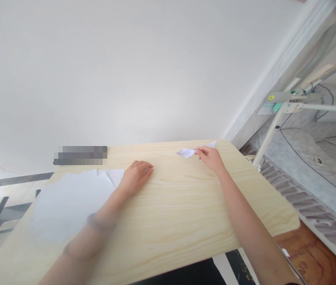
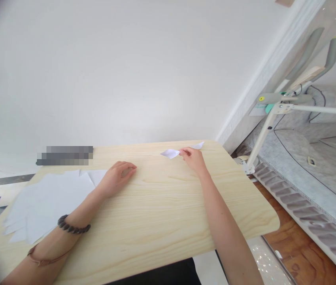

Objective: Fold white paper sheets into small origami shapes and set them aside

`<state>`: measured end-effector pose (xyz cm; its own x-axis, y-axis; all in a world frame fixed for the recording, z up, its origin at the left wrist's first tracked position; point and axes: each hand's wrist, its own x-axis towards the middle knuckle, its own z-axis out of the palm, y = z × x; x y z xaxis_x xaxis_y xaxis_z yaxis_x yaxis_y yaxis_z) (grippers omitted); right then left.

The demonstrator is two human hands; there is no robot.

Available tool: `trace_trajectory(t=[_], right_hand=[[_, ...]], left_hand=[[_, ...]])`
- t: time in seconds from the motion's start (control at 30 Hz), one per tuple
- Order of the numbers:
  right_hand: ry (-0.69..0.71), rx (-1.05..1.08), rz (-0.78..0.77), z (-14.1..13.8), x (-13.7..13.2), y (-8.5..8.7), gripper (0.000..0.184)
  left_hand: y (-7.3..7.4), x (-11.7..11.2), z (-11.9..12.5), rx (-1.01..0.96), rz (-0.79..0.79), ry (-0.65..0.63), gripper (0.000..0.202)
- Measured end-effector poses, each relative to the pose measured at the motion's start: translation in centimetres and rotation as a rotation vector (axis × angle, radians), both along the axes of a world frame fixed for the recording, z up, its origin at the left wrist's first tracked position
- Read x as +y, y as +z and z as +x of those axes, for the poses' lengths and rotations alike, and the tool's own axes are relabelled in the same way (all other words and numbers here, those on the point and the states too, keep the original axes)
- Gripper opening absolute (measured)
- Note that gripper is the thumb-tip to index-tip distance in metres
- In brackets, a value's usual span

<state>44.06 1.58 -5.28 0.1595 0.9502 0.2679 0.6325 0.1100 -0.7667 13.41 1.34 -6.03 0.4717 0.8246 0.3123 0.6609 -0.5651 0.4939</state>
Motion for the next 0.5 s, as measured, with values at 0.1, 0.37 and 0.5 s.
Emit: trace_trajectory(t=[0.1, 0.37, 0.5], right_hand=[[-0.039, -0.029, -0.067, 3.1, -0.9, 1.3, 0.029], [-0.331, -0.165, -0.178, 8.6, -2.8, 1.1, 0.021], [-0.399, -0.186, -0.176, 9.5, -2.5, 0.4, 0.024]], left_hand=[[-0.2, 0.1, 0.0, 0.027, 0.044, -0.042, 0.024], [-0.5, 0.3, 0.1, 0.053, 0.089, -0.073, 0.025], [-0.5, 0.3, 0.2, 0.044, 0.089, -0.084, 0.024]])
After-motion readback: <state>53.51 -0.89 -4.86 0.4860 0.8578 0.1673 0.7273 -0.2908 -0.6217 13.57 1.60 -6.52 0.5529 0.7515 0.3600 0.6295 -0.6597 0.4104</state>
